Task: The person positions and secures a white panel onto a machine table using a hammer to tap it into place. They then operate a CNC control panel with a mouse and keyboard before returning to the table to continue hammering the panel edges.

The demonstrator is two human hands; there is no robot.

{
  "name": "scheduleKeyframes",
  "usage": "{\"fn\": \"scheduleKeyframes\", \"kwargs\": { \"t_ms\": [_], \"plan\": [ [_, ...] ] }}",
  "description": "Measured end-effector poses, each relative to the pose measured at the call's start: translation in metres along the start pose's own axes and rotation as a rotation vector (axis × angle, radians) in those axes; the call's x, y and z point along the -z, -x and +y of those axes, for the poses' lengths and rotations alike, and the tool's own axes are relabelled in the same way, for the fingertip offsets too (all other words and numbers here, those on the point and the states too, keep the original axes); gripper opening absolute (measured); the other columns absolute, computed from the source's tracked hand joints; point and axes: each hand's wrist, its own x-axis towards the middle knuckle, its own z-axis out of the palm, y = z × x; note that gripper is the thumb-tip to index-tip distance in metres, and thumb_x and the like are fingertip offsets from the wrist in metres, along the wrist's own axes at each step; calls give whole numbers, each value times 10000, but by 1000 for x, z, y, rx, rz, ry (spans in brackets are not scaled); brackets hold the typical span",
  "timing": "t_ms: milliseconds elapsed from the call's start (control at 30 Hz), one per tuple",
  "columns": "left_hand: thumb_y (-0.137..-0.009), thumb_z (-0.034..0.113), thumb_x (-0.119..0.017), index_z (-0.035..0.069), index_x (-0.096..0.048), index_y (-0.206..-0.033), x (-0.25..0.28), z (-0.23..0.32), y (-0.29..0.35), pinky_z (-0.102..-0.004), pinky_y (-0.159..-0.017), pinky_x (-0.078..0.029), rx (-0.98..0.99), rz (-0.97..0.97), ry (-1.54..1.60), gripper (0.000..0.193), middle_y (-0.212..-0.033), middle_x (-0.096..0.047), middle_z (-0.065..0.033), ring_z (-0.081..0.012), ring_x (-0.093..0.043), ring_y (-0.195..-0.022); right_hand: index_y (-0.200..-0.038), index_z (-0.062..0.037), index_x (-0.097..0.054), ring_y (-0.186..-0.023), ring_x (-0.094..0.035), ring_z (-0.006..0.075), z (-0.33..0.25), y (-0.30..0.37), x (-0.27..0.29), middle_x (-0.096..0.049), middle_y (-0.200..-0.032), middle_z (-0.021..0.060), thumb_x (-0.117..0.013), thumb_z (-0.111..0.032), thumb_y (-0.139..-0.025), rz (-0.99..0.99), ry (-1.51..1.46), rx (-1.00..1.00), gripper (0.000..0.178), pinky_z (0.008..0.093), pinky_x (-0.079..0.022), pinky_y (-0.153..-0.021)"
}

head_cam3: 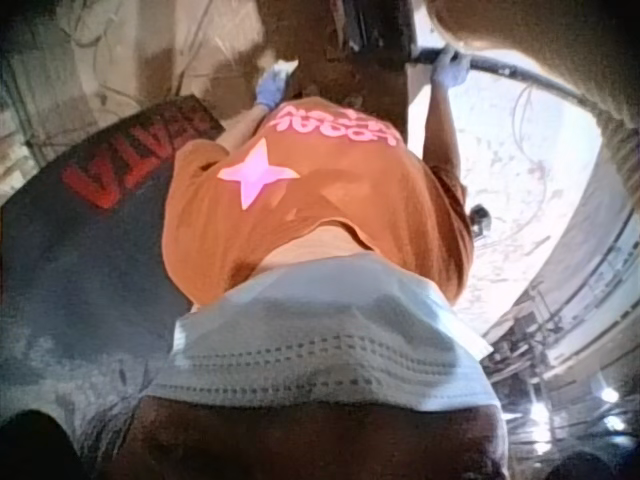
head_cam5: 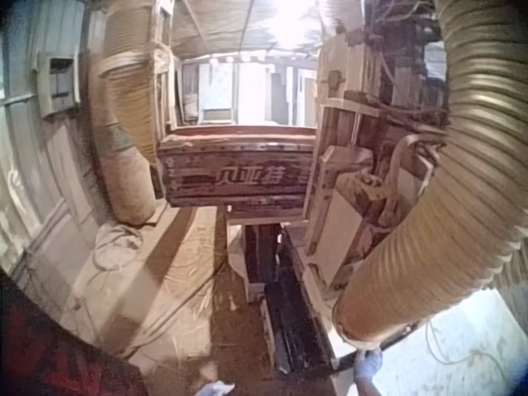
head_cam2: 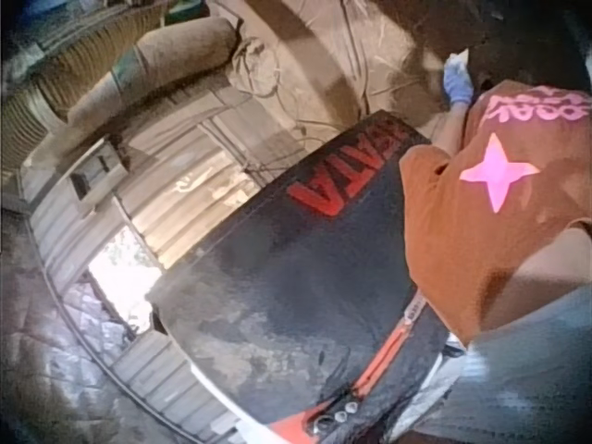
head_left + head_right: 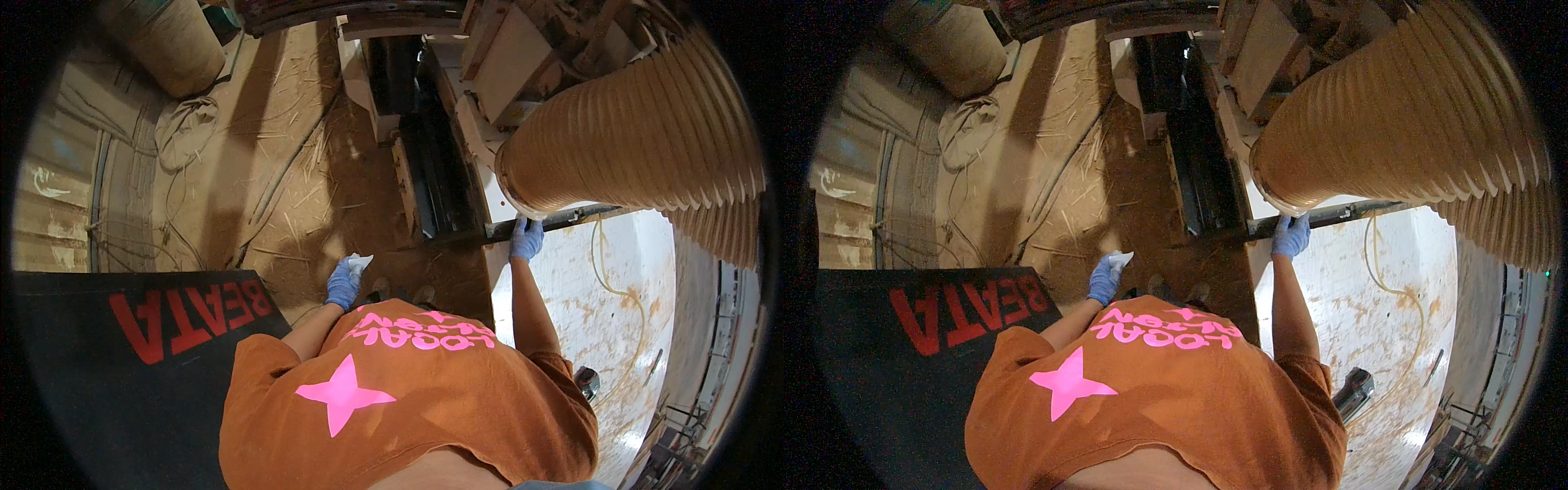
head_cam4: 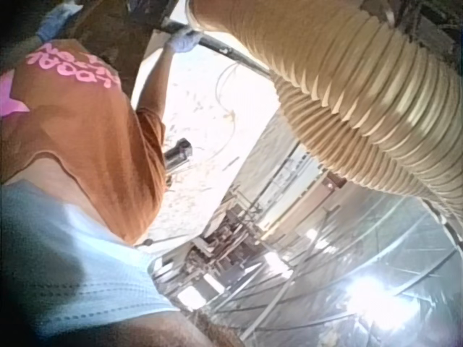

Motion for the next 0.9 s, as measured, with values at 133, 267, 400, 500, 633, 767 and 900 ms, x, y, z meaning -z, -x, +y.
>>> {"fn": "scheduleKeyframes", "kwargs": {
  "t_ms": [133,267,400,500,633,767,900],
  "plan": [
    [-924,183,-540,52,-545,-1226,-2,-13,-2,-375,-898,-483,-12,-39,-51,329,-1131,-643,-172,-296,-627,-1032,-1122,-54,-622,-1013,-587,380,-1,0,2,-639,-1113,184,-596,-413,-854,-19,-32,19,449,450,-455,-882],
    [-948,221,-517,41,-574,-1151,-4,-1,0,-358,-888,-464,-16,7,-65,277,-1068,-653,-138,-253,-616,-969,-1119,-55,-615,-989,-589,384,-3,2,5,-643,-1079,191,-590,-412,-865,-36,-4,-4,438,452,-453,-881],
    [-921,244,-544,62,-552,-1218,-4,-7,-1,-390,-897,-480,14,-28,-73,349,-1129,-646,-170,-308,-626,-1040,-1104,-68,-604,-971,-592,382,-8,3,8,-643,-1036,195,-589,-430,-865,-15,1,14,435,466,-457,-858],
    [-920,248,-545,65,-557,-1213,-4,1,-1,-393,-899,-479,-36,-17,-96,346,-1123,-650,-168,-312,-627,-1036,-1105,-73,-608,-995,-585,392,-7,4,7,-636,-1068,204,-580,-448,-866,67,-48,70,445,466,-452,-877],
    [-923,239,-541,63,-560,-1209,-6,0,-1,-390,-905,-477,-40,-11,-89,337,-1124,-651,-165,-313,-628,-1036,-1225,-68,-589,-1156,-543,345,7,1,-5,-604,-1215,185,-586,-461,-864,62,18,70,534,422,-408,-989],
    [-921,249,-553,60,-575,-1186,-8,-4,-2,-386,-907,-479,-66,7,-90,326,-1124,-651,-163,-310,-630,-1031,-1257,-67,-577,-1205,-520,322,1,1,-1,-594,-1249,159,-582,-448,-873,4,-23,44,540,404,-388,-1019],
    [-920,299,-565,43,-605,-1126,-6,16,-6,-395,-854,-486,-67,8,-56,332,-1045,-669,-167,-312,-639,-967,-1251,-84,-579,-1193,-527,314,-2,2,4,-599,-1248,134,-577,-435,-880,5,4,52,511,403,-394,-1012]
  ]
}}
